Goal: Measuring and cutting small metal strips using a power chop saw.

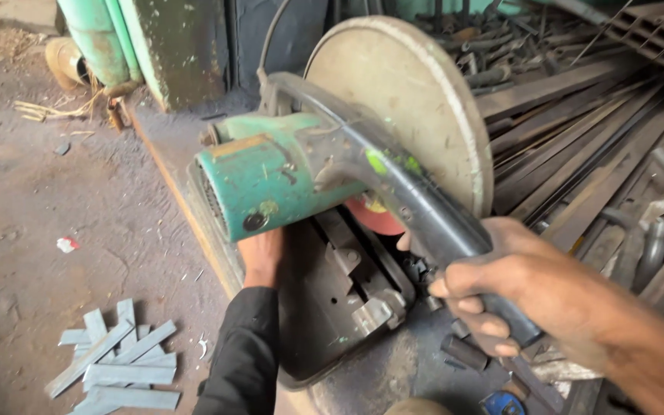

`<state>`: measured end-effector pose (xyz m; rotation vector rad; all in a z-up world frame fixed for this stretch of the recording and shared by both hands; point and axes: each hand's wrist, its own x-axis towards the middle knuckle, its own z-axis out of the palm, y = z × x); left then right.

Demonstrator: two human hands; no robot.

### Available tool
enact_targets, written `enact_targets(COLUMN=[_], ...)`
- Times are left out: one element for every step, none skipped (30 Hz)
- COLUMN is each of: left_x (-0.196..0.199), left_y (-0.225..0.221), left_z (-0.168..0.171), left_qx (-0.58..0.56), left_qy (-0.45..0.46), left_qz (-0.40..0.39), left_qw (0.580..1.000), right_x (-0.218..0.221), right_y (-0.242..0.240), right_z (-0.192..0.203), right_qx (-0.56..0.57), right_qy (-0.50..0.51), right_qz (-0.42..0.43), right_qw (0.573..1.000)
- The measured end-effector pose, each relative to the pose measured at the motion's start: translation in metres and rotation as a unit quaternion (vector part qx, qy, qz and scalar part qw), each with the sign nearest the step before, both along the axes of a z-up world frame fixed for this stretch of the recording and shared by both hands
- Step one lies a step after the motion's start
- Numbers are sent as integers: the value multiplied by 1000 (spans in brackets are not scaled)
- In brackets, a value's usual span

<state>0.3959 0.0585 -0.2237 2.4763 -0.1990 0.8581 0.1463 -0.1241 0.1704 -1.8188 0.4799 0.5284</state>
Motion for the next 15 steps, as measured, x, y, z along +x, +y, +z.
enact_targets(left_x=[2, 4, 8, 6, 6, 5, 5, 4, 3, 4, 5, 7, 7, 8, 9], left_y=[0, -1, -5, -4, -3, -2, -2, -2, -1, 0, -1, -2, -4, -6, -8], left_z=[-6, -12, -15, -13, -10, -7, -6, -5, -5, -8, -10, -12, -11, -11, -11], left_qx=[2, 42, 81, 81, 51, 21, 21, 18, 14, 15, 27, 40, 37, 29, 19], left_qy=[3, 13, 20, 21, 21, 22, 22, 24, 26, 28, 31, 34, 34, 29, 24], left_qz=[-1, 12, 24, 22, 9, -4, -6, -8, -8, -8, 0, 8, 6, 10, 17], left_qw=[1000, 999, 996, 996, 998, 1000, 999, 1000, 1000, 999, 999, 999, 999, 999, 999], right_x=[0, 0, 1, 0, -1, -2, -3, -4, -4, -4, -5, -5, -6, -6, -6], right_y=[1, 2, 3, 3, 3, 3, 4, 5, 7, 7, 7, 6, 6, 5, 5], right_z=[-1, -1, 0, -1, -2, -2, -2, -2, -3, -4, -5, -5, -5, -5, -5], right_qx=[2, -5, -15, -15, -17, -20, -19, -11, -2, -2, 4, 9, 7, 14, 22], right_qy=[3, 4, 2, 3, 1, -1, -1, -9, -16, -14, -20, -27, -26, -31, -36], right_qz=[-1, -9, -18, -20, -23, -26, -28, -23, -17, -17, -14, -11, -12, -8, -2], right_qw=[1000, 1000, 1000, 1000, 1000, 999, 999, 1000, 1000, 1000, 1000, 1000, 1000, 999, 999])
